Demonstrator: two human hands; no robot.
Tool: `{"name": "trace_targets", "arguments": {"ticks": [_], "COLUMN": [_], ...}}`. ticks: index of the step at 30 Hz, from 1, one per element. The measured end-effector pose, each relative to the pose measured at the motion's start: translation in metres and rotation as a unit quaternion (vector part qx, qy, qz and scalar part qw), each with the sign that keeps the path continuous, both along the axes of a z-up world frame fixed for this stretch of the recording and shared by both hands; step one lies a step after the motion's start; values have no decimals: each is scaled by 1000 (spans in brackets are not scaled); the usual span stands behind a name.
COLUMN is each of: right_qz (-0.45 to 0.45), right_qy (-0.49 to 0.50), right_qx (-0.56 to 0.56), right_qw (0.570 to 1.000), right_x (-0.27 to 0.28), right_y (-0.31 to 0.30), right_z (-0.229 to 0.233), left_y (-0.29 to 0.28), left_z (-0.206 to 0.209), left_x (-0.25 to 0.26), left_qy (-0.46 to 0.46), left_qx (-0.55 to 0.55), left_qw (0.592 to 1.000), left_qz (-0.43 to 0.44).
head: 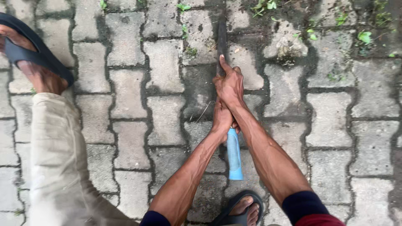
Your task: The person pulls small plants out of the soil between paving stones by hand and using a tool.
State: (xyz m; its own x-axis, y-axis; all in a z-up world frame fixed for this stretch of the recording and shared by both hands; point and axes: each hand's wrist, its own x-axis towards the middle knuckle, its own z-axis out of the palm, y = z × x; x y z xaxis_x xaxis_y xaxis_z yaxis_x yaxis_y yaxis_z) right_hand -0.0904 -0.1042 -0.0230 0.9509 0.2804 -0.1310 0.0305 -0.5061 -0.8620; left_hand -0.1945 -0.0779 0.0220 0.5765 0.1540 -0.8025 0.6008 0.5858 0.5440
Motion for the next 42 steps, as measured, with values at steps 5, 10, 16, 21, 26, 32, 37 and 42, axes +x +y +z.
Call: {"name": "trace_targets", "arguments": {"ticks": [5, 10, 16, 21, 26, 32, 37, 42], "right_qz": [54, -26, 0, -13, -79, 20, -44, 33], "right_qy": [-43, 107, -64, 64, 174, -70, 150, 8], "right_qx": [-34, -9, -67, -39, -57, -119, -64, -67], "right_qw": [997, 994, 996, 997, 980, 990, 986, 997], "right_x": [-19, -18, -11, -8, -10, -18, -8, -17], "right_y": [35, 34, 32, 57, 40, 55, 45, 75], "right_z": [26, 33, -5, 6, 12, 16, 27, 29], "left_y": [12, 35, 26, 63, 46, 70, 58, 108], "left_z": [-1, 6, 6, -5, 7, 15, -2, 8], "left_x": [-21, -20, -8, -15, -11, -22, -12, -28], "left_qy": [-37, 11, 10, -13, 28, 1, 11, -15], "left_qx": [7, -58, -45, -126, -108, -158, -179, -203], "left_qw": [998, 998, 999, 992, 993, 987, 984, 979], "left_qz": [51, 9, 15, -15, -27, 14, -23, -1]}}
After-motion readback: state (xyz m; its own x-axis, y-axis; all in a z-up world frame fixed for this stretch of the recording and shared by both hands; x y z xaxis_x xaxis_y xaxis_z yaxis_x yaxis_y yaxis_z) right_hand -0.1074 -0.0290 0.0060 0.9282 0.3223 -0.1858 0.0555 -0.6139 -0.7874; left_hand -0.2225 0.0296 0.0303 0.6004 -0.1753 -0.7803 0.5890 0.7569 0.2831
